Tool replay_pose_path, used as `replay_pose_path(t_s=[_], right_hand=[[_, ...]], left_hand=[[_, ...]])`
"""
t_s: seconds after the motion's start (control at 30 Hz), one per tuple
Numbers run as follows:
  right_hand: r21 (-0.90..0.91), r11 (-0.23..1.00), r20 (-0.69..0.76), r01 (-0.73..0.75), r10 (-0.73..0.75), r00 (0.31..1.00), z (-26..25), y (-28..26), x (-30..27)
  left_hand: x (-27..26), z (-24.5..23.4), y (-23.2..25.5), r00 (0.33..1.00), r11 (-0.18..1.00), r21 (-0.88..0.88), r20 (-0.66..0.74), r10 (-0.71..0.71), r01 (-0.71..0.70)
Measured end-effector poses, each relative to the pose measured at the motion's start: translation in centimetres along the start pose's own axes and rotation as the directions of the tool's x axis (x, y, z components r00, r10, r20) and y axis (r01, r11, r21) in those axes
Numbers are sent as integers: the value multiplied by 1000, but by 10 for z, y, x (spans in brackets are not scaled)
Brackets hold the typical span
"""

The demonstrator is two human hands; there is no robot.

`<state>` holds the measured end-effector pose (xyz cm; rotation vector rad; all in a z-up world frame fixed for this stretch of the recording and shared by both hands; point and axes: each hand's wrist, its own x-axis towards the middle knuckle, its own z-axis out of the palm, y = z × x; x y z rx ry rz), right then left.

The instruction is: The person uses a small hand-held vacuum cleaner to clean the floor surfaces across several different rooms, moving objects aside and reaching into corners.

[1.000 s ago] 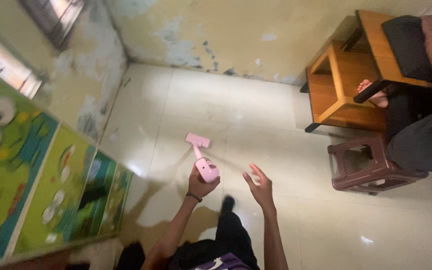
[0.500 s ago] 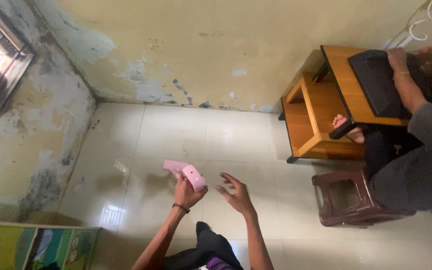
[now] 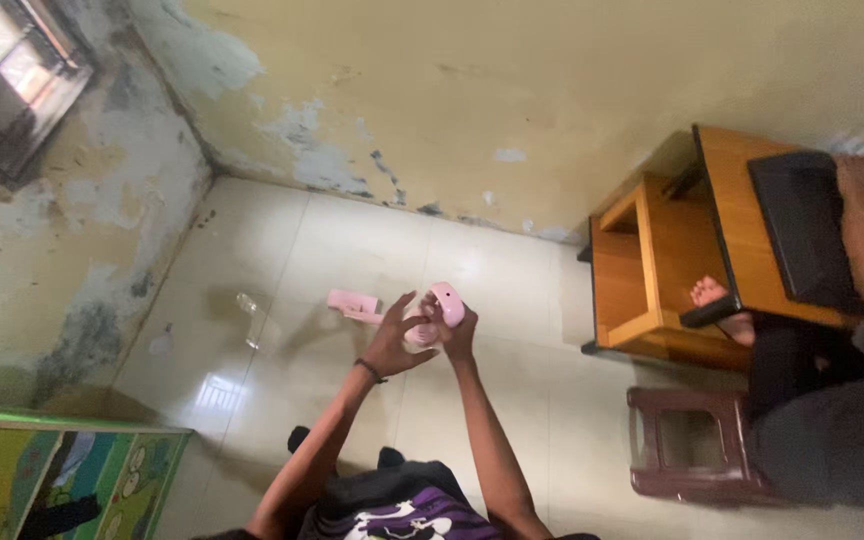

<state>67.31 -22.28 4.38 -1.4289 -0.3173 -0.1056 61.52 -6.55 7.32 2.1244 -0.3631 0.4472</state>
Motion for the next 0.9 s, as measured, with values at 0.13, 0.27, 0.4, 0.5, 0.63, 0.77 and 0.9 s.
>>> replay_pose_path(t_s=[0.13, 0.27, 0.4, 0.5, 0.63, 0.77, 0.9], right_hand=[[-86, 987, 210, 133, -112, 971, 13, -3, 34], [-134, 963, 308, 233, -184, 934, 58, -5, 36], [-218, 932, 387, 290, -190, 902, 96, 1, 43], [-231, 956, 340, 179, -93, 936, 121, 5, 55], [-215, 955, 261, 203, -144, 955, 136, 13, 68], [-185, 933, 201, 307, -270, 942, 134, 15, 87], [-208, 919, 233, 335, -286, 929, 132, 14, 118]], left_hand=[[2, -37, -34, 947, 960, -93, -164, -276, 263], [-3, -88, -66, 678, 689, 332, 169, -715, 644], [-25, -115, -75, 573, 618, 314, 230, -786, 721], [-43, -132, -78, 582, 625, 345, 232, -779, 700], [-80, -149, -89, 640, 643, 329, 134, -757, 692], [-133, -151, -88, 596, 593, 237, 71, -800, 769], [-169, -135, -77, 457, 450, 215, 18, -889, 867]])
